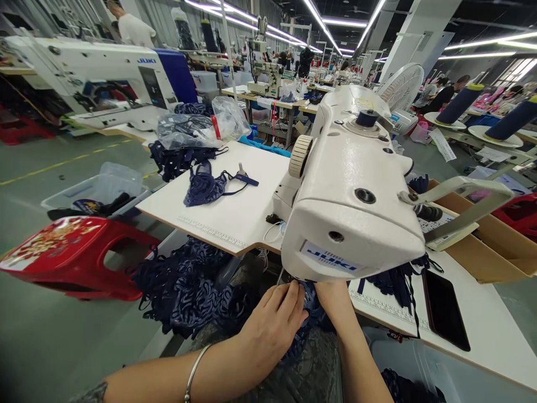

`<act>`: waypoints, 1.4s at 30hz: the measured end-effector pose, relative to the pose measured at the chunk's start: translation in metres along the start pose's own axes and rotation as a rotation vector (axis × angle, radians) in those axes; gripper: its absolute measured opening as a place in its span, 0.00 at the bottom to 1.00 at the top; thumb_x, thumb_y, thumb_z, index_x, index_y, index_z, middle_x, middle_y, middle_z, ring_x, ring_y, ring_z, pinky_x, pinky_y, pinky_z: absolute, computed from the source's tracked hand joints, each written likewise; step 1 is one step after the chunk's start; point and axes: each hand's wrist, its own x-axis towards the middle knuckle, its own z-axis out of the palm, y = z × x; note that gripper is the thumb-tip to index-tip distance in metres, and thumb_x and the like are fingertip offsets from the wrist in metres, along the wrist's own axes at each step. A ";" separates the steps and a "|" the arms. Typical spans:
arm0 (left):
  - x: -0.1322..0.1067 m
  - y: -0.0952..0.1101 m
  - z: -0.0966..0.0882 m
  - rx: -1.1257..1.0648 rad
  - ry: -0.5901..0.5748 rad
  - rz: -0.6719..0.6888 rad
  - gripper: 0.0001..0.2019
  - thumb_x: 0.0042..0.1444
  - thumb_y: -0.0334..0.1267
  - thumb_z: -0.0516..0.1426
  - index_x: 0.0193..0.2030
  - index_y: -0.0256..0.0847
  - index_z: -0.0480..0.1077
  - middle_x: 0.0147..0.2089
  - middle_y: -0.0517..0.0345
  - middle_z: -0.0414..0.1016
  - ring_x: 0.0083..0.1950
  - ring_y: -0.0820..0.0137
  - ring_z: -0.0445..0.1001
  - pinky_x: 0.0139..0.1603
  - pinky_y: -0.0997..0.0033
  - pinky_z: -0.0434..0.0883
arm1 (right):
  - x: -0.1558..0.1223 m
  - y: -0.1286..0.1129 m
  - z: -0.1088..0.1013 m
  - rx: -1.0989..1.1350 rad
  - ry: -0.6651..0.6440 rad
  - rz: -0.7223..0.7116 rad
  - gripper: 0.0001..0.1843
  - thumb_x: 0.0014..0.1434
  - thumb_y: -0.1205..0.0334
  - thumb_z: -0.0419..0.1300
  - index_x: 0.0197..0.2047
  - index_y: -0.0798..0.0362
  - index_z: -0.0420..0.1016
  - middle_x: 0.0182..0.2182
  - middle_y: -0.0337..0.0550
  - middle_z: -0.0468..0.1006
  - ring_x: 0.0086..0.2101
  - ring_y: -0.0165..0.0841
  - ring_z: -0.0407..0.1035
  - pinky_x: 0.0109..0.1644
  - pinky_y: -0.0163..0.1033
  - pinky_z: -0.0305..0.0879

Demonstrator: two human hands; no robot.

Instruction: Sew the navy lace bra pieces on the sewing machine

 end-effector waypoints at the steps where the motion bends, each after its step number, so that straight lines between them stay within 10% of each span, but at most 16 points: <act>1: 0.000 0.000 0.000 -0.006 -0.006 0.013 0.17 0.66 0.36 0.52 0.56 0.25 0.68 0.52 0.43 0.70 0.47 0.61 0.71 0.48 0.62 0.68 | 0.000 0.000 -0.001 0.001 -0.003 -0.002 0.16 0.53 0.55 0.56 0.42 0.48 0.80 0.44 0.50 0.80 0.52 0.54 0.68 0.56 0.60 0.65; 14: -0.006 -0.001 0.006 -0.042 -0.023 0.029 0.16 0.67 0.33 0.50 0.58 0.29 0.66 0.56 0.44 0.70 0.52 0.62 0.70 0.52 0.62 0.70 | -0.003 -0.019 -0.006 0.155 0.023 0.139 0.19 0.56 0.56 0.56 0.48 0.52 0.78 0.46 0.50 0.80 0.54 0.46 0.68 0.59 0.53 0.63; 26: 0.004 -0.002 0.002 -0.100 -0.032 -0.009 0.17 0.67 0.37 0.52 0.57 0.28 0.68 0.54 0.47 0.70 0.51 0.62 0.69 0.51 0.63 0.68 | 0.001 0.008 0.002 -0.039 0.018 0.002 0.12 0.54 0.58 0.53 0.32 0.47 0.79 0.36 0.48 0.82 0.49 0.50 0.70 0.57 0.56 0.63; 42: 0.003 -0.003 0.008 -0.137 0.030 -0.036 0.17 0.68 0.38 0.50 0.56 0.27 0.68 0.52 0.46 0.72 0.50 0.60 0.70 0.50 0.62 0.69 | -0.001 0.015 0.012 -0.297 0.044 -0.110 0.13 0.59 0.63 0.53 0.40 0.50 0.78 0.40 0.51 0.81 0.49 0.51 0.70 0.53 0.55 0.68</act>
